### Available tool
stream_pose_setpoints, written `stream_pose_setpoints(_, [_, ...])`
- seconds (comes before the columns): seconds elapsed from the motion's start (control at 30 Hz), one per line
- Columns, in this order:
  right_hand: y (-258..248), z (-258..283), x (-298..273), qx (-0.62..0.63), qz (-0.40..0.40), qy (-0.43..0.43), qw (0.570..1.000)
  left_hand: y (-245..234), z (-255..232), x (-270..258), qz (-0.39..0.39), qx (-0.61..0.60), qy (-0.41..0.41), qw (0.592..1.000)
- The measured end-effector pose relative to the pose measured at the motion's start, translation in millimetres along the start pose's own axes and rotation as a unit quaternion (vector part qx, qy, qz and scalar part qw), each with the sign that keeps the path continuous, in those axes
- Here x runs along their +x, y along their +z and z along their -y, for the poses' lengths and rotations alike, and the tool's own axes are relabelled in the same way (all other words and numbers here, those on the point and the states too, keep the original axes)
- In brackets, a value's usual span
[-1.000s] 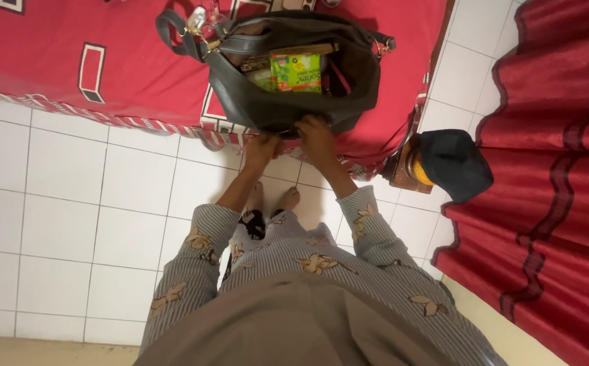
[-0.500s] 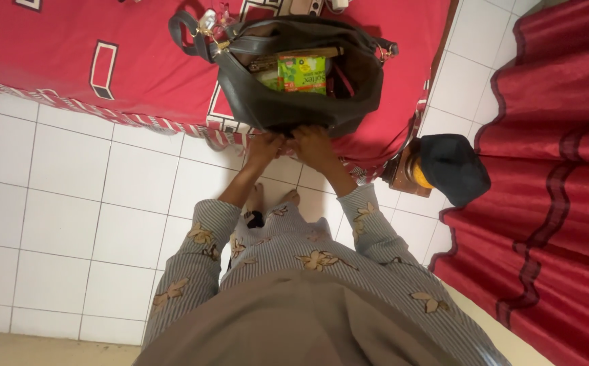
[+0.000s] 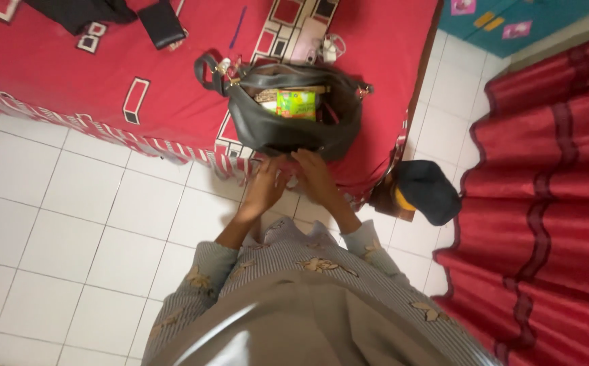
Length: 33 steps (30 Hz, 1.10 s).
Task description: The person packs a handbag on a bed, placing a green tissue pack, a toothbrush, a wallet, a small white case, a woven fan-like object, and a book into the bag, arranging the contents and adjusting the bag's opening.
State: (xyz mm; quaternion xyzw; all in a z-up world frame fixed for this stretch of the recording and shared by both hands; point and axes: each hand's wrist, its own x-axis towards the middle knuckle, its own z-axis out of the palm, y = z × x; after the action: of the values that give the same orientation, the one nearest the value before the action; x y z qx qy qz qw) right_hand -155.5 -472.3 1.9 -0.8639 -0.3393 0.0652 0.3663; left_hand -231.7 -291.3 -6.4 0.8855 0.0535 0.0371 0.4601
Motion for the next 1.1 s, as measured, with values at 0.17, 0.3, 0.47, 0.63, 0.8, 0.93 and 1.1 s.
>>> stream_pose_setpoints(0.17, [-23,30,-19,0.017,-0.046,0.019,0.999,-38,-49,-21,-0.04,0.056,0.047,0.997])
stream_pose_setpoints(0.3, [-43,51,-31,0.016,-0.064,-0.007,0.998,-57,-67,-32,-0.067,0.08,0.061,0.993])
stream_pose_setpoints(0.47, [-55,71,-37,0.012,-0.05,-0.004,0.999,-64,-77,-43,-0.075,0.083,0.046,0.993])
stream_pose_setpoints(0.63, [-49,88,-38,0.023,-0.05,-0.004,0.998,-73,-79,-49,-0.072,0.079,0.042,0.993])
stream_pose_setpoints(0.8, [-35,95,-21,-0.003,-0.048,-0.009,0.999,-92,-61,-38,-0.064,0.03,0.05,0.996])
stream_pose_setpoints(0.93, [-17,104,6,-0.029,-0.058,-0.013,0.998,-115,-32,-21,-0.092,0.015,0.071,0.993])
stream_pose_setpoints(1.1, [15,131,49,-0.009,-0.065,0.013,0.998,-161,21,-3,-0.109,0.026,0.11,0.988])
